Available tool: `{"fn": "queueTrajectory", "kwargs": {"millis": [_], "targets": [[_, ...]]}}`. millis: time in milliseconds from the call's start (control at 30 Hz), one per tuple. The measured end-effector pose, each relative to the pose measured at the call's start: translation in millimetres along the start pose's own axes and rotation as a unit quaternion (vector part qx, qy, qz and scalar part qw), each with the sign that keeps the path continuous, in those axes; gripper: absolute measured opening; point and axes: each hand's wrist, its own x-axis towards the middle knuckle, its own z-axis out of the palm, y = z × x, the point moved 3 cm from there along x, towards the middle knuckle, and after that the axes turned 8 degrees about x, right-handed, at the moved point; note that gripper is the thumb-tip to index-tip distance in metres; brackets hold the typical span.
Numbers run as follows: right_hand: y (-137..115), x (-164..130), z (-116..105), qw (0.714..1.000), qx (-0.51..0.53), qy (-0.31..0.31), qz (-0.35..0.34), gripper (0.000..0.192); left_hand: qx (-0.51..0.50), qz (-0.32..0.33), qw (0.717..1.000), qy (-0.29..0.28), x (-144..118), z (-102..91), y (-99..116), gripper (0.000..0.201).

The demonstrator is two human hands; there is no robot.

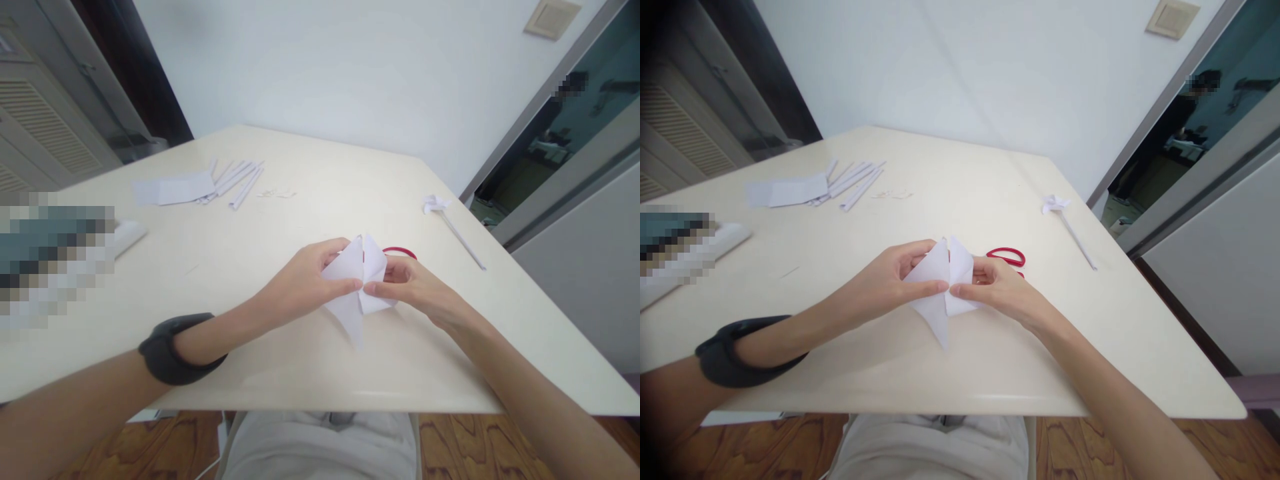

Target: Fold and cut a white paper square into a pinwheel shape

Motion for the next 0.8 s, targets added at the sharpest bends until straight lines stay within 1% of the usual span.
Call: {"fn": "queueTrajectory", "kwargs": {"millis": [267,467,700,800], "targets": [[0.8,1.5,-0.2,1.0,-0.002,0.002,0.008,0.032,0.009,-0.008,1.0,0.001,-0.7,0.4,-1.4,0.019],[0.2,0.5,0.2,1.0,0.007,-0.006,0.006,0.031,0.006,0.001,1.0,-0.022,-0.9,3.0,-5.8,0.017],[1.7,0.7,0.0,1.0,0.005,0.003,0.008,0.029,0.015,0.002,0.999,-0.033,-1.3,2.7,-7.4,0.018],[2.0,0.4,0.0,1.0,0.001,0.009,0.014,0.026,0.008,0.002,0.999,-0.033,-1.6,3.1,-7.9,0.017]]}}
